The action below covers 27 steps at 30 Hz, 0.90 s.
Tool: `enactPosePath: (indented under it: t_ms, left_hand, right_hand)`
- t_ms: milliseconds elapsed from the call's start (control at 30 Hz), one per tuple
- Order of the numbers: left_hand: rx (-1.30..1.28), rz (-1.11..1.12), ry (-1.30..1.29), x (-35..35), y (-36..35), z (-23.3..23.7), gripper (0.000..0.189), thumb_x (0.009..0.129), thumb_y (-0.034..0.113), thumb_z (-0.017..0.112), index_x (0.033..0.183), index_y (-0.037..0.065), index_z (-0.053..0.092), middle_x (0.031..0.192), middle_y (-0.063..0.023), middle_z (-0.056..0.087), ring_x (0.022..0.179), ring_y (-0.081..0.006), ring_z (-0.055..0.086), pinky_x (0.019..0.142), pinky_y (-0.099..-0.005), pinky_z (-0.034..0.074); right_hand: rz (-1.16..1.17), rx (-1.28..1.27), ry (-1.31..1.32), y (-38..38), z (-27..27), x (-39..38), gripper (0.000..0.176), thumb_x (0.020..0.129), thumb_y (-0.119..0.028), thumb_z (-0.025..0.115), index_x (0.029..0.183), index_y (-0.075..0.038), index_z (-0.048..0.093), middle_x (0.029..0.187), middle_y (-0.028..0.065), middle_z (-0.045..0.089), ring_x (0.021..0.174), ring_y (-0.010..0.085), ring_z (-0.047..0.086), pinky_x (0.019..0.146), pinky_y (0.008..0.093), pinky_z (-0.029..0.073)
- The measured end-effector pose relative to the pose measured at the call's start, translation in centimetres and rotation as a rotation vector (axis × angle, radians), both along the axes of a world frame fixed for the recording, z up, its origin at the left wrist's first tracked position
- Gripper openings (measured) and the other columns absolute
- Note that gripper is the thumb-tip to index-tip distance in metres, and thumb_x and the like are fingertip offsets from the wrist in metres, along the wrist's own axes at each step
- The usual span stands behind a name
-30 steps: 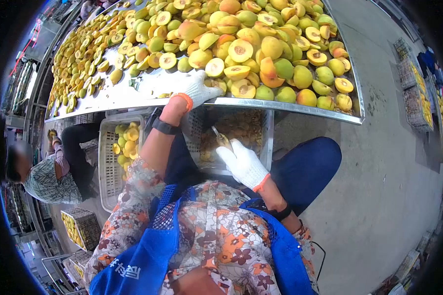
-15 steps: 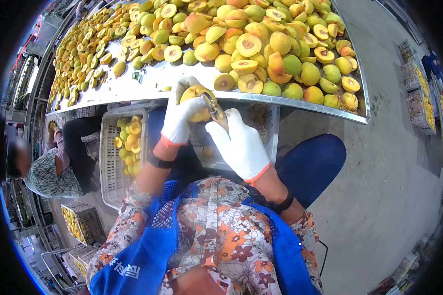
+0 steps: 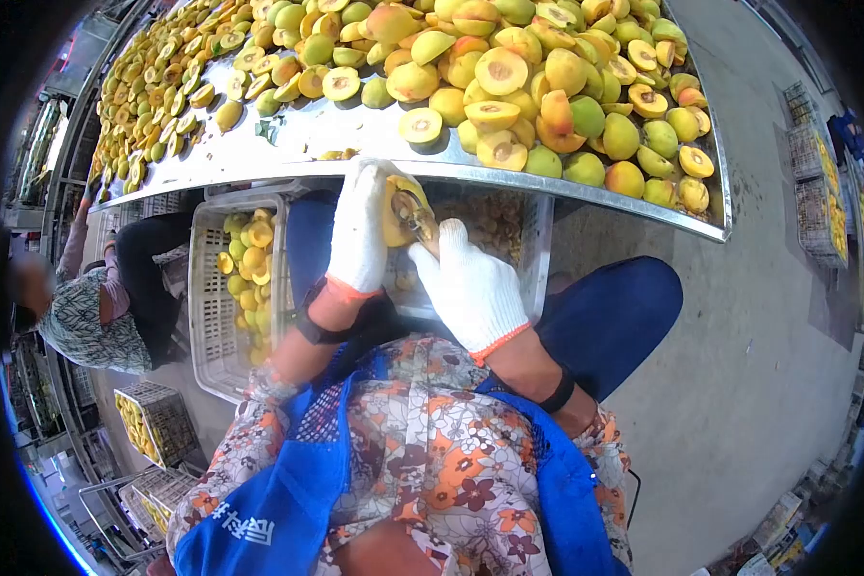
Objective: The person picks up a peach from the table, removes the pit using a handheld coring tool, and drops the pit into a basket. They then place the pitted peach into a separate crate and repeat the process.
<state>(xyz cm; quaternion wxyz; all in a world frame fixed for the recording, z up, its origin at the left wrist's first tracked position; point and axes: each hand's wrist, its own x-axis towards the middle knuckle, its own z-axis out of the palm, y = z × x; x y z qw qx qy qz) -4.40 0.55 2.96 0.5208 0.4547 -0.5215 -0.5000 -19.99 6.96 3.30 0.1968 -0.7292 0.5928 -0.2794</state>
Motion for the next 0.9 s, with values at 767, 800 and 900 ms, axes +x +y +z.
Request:
enactPosePath:
  t_ms: [767,800,900]
  left_hand:
    - [0.195,-0.303,0.026,-0.4,-0.7,1.2,0.033,0.106,0.026,0.05,0.11,-0.002,0.067,0.094,-0.0104,0.069,0.082,-0.0139,0.066,0.076,-0.0272,0.054]
    - [0.194,-0.265,0.023,-0.5,-0.5,1.2,0.029,0.106,0.024,0.052,0.107,-0.001,0.069,0.092,-0.0078,0.069,0.083,-0.0116,0.063,0.077,-0.0264,0.052]
    - [0.125,-0.177,-0.013,-1.0,-0.1,0.7,0.026,0.104,0.022,0.056,0.105,0.0,0.07,0.092,-0.005,0.069,0.084,-0.0104,0.06,0.08,-0.0274,0.05]
  right_hand:
    - [0.1,0.235,-0.494,1.6,0.4,-1.0,0.039,0.101,-0.032,0.06,0.112,0.005,0.057,0.092,0.033,0.065,0.087,0.0491,0.066,0.069,0.0501,0.05]
    - [0.099,0.14,-0.428,1.8,0.0,-0.8,0.038,0.101,-0.031,0.06,0.11,0.006,0.058,0.09,0.0319,0.065,0.083,0.0478,0.066,0.067,0.0503,0.05]
    - [0.034,0.342,-0.485,1.6,0.3,-0.7,0.038,0.101,-0.029,0.06,0.112,0.007,0.057,0.088,0.031,0.065,0.08,0.0467,0.066,0.066,0.0508,0.05]
